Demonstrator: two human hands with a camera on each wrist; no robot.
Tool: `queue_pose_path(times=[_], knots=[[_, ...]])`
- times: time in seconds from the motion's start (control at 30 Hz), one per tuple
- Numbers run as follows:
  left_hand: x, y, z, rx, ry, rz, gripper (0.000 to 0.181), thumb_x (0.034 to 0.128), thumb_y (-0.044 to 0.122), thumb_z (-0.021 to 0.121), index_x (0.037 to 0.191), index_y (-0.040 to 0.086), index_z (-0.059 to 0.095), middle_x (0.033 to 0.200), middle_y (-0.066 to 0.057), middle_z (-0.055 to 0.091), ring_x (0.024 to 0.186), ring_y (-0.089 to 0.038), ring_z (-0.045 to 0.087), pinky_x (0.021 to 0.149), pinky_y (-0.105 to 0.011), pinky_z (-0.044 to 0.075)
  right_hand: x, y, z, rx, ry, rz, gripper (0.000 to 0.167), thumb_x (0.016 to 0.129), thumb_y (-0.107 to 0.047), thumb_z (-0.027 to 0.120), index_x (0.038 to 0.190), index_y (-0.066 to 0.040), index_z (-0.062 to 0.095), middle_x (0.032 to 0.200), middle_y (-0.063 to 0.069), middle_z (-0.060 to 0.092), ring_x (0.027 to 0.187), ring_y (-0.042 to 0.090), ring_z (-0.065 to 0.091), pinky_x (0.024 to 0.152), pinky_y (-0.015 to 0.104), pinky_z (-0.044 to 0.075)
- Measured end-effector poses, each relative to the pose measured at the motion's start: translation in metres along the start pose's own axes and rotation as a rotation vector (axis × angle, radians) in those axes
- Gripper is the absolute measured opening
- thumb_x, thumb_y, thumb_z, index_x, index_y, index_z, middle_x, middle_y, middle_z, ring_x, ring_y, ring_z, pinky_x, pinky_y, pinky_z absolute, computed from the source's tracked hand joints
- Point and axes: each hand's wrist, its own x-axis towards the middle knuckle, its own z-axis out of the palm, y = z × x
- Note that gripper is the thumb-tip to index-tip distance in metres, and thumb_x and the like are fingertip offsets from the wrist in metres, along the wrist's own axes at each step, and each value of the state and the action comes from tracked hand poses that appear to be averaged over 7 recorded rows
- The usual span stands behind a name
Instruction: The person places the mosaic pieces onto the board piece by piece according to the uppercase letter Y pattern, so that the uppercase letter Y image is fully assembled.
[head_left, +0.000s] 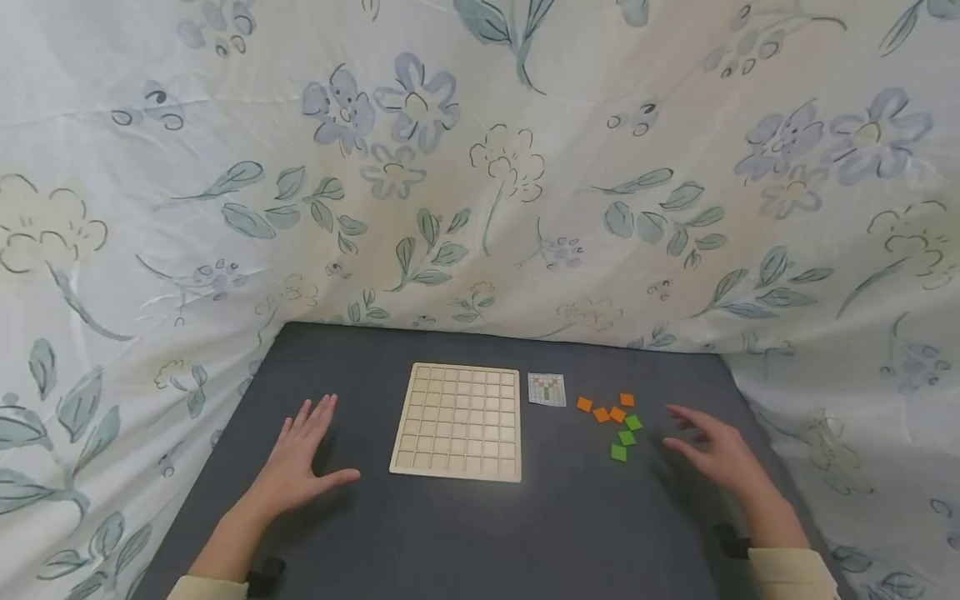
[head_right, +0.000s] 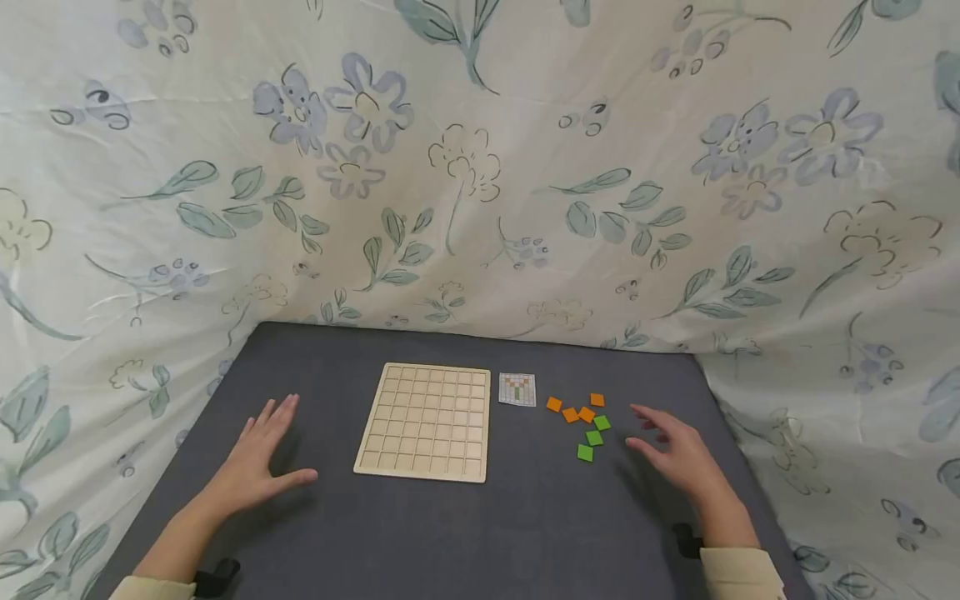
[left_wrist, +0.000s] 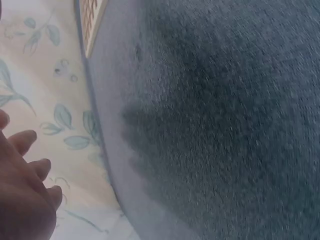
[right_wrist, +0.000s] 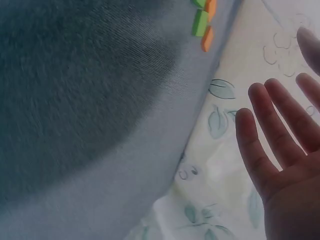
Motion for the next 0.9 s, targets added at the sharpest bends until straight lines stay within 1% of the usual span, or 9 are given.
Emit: queue_pose_path(times=[0.17,0.27,0.33,0.4,0.53,0.63,0.73,0.8,0.9], knots=[[0.003,0.004,0.012,-0.016,0.013,-0.009,0.120,0.0751,0.054,0.083,0.164,0.015,0.012,0.168,-0.015,0.021,0.155,-0.043,0.011,0.119,-0.070,0.013,-0.001,0.003,0.012,0.040,-0.019,0.081,0.052,0.086,-0.015,0.081,0.132,-0.001,0.062,0.125,0.023,0.066,0.104,0.041,0.067,0.081,0.057,0.057],[0.007,0.009,0.022,-0.010,0.013,0.009,0.122,0.0737,0.057,0.084,0.164,0.013,0.014,0.168,-0.015,0.021,0.155,-0.044,0.013,0.119,-0.070,0.015,-0.001,0.006,0.019,0.064,-0.024,0.116,0.049,0.088,-0.012,0.079,0.132,0.000,0.062,0.126,0.026,0.066,0.101,0.044,0.068,0.080,0.059,0.057],[0.010,0.013,0.028,-0.017,0.020,0.033,0.122,0.0727,0.057,0.085,0.163,0.011,0.016,0.168,-0.015,0.022,0.154,-0.045,0.014,0.118,-0.070,0.016,0.000,0.007,0.024,0.077,-0.020,0.120,0.047,0.088,-0.011,0.079,0.131,0.000,0.063,0.125,0.026,0.066,0.098,0.044,0.069,0.079,0.058,0.057],[0.012,0.017,0.032,-0.015,0.029,0.045,0.123,0.0716,0.057,0.085,0.163,0.009,0.018,0.167,-0.015,0.023,0.153,-0.045,0.016,0.118,-0.071,0.016,0.002,0.008,0.031,0.089,-0.015,0.106,0.046,0.087,-0.010,0.079,0.129,0.001,0.064,0.123,0.026,0.067,0.097,0.043,0.069,0.078,0.057,0.058],[0.017,0.023,0.038,-0.023,0.034,0.023,0.123,0.0698,0.057,0.086,0.162,0.008,0.021,0.166,-0.017,0.027,0.152,-0.048,0.019,0.118,-0.070,0.018,0.005,0.011,0.041,0.104,-0.028,0.102,0.046,0.087,-0.011,0.079,0.129,0.001,0.064,0.122,0.026,0.067,0.098,0.042,0.069,0.076,0.052,0.059],[0.021,0.026,0.043,-0.034,0.008,0.004,0.123,0.0700,0.059,0.086,0.162,0.008,0.022,0.166,-0.017,0.026,0.152,-0.048,0.018,0.119,-0.068,0.018,0.008,0.014,0.047,0.108,-0.057,0.139,0.048,0.088,-0.013,0.079,0.132,-0.001,0.063,0.127,0.025,0.066,0.103,0.041,0.069,0.078,0.052,0.059],[0.024,0.030,0.049,-0.048,-0.031,0.008,0.123,0.0700,0.059,0.085,0.161,0.006,0.023,0.166,-0.018,0.025,0.153,-0.048,0.016,0.120,-0.067,0.019,0.012,0.016,0.052,0.118,-0.113,0.199,0.052,0.090,-0.015,0.078,0.136,-0.002,0.060,0.133,0.026,0.062,0.111,0.044,0.065,0.084,0.055,0.058],[0.026,0.031,0.054,-0.032,-0.053,0.009,0.124,0.0692,0.063,0.084,0.161,0.006,0.023,0.167,-0.017,0.024,0.153,-0.048,0.016,0.120,-0.067,0.019,0.015,0.017,0.054,0.120,-0.148,0.235,0.054,0.090,-0.016,0.077,0.139,-0.002,0.058,0.136,0.027,0.060,0.117,0.046,0.061,0.088,0.057,0.056],[0.032,0.034,0.062,-0.041,-0.081,0.011,0.124,0.0676,0.065,0.084,0.160,0.006,0.026,0.167,-0.014,0.026,0.153,-0.047,0.017,0.120,-0.067,0.020,0.018,0.021,0.057,0.118,-0.171,0.259,0.055,0.089,-0.014,0.077,0.139,-0.001,0.057,0.138,0.027,0.058,0.122,0.047,0.058,0.092,0.058,0.054]])
